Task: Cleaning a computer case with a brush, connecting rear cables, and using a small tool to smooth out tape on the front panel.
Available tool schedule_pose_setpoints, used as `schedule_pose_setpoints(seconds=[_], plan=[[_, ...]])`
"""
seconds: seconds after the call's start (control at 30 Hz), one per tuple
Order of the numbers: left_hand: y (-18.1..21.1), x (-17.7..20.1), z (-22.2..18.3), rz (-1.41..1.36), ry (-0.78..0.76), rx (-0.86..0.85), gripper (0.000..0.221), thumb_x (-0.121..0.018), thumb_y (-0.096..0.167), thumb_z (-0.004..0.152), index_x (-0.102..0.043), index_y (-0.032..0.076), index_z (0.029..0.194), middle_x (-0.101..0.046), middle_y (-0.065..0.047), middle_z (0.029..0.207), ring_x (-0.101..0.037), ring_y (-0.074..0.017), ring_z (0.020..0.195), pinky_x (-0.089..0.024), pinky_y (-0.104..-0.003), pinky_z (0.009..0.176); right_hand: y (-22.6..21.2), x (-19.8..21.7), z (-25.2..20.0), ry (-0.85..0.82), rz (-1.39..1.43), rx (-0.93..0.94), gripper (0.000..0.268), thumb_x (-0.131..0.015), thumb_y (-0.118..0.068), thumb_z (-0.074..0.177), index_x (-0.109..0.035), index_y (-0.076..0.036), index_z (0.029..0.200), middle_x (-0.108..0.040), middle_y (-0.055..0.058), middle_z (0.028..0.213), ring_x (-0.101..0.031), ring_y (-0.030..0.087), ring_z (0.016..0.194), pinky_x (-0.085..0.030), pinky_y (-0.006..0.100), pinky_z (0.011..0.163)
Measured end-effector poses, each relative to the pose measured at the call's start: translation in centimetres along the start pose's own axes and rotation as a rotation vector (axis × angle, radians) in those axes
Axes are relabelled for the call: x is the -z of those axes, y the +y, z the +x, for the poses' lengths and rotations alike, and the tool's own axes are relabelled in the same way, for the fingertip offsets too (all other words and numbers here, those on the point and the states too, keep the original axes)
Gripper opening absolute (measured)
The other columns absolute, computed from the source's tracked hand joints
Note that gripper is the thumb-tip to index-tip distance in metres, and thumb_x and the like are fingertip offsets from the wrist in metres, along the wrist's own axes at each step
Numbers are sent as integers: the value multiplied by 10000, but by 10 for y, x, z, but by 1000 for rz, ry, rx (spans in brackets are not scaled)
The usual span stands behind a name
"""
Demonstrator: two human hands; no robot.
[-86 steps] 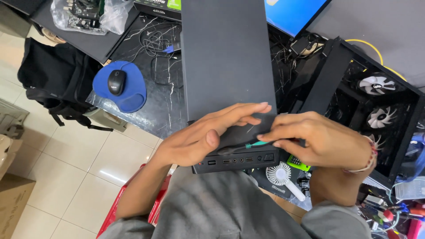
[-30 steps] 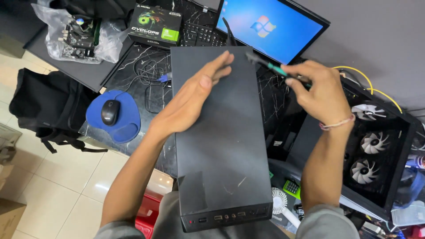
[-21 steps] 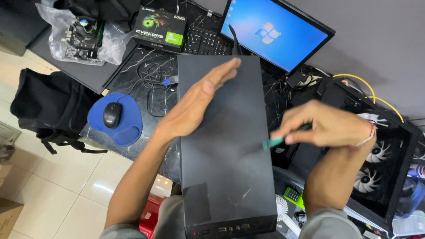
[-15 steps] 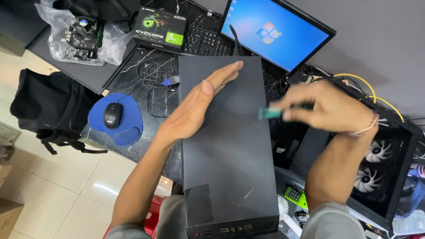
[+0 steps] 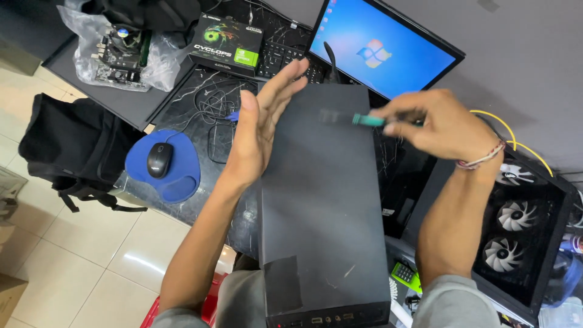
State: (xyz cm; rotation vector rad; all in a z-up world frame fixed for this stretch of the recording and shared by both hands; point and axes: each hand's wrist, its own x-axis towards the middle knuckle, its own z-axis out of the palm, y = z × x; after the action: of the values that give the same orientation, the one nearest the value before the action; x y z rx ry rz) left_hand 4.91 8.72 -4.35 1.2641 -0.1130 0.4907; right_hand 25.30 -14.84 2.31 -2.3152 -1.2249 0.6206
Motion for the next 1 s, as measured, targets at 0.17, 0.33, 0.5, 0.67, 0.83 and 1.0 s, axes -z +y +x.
schedule_pose_setpoints(seconds=[0.17,0.33,0.5,0.67,0.83,1.0], plan=[[-1,15,-3,-37,-11,-7,852,-177,722,1112,-351,109,1679,-387,-133,1762,-407,-305,1649,-242,-491,1426,-17,3,30,-168,-84,-22,312,-791,-194,896,-864,-261,1192,-873,-37,1001,-745,98,833,-531,269,809],[-7,35,-1,-45,55,-62,852,-196,707,1123,-333,79,1683,-362,-149,1769,-360,-309,1668,-210,-502,1442,-29,2,53,-192,-18,81,299,-765,-146,920,-841,-191,1206,-883,-16,1054,-791,77,939,-585,250,844],[-13,47,-2,-112,105,-98,871,-230,724,1120,-322,81,1701,-308,-126,1804,-345,-302,1690,-214,-497,1440,-49,-13,85,-118,6,12,283,-768,-99,957,-828,-197,1215,-808,18,1059,-796,167,868,-572,285,781],[-13,56,-3,-84,176,-115,856,-224,705,1128,-312,77,1703,-270,-112,1816,-239,-317,1736,-161,-495,1461,-55,-30,107,-61,-85,147,285,-762,-120,952,-806,-215,1218,-801,-47,1072,-672,117,767,-403,343,1058],[-7,60,-13,-75,177,-113,846,-202,688,1134,-301,71,1704,-266,-126,1816,-226,-317,1740,-153,-496,1469,-80,-24,101,-73,-63,228,300,-729,-33,945,-809,-96,1227,-784,71,910,-672,150,788,-639,334,940],[-1,56,-30,-98,108,-79,892,-239,755,1106,-321,101,1708,-278,-101,1824,-304,-299,1726,-258,-456,1434,-89,-23,70,-316,-145,305,338,-735,-139,910,-828,-230,1221,-853,-24,1119,-783,134,994,-587,289,799]])
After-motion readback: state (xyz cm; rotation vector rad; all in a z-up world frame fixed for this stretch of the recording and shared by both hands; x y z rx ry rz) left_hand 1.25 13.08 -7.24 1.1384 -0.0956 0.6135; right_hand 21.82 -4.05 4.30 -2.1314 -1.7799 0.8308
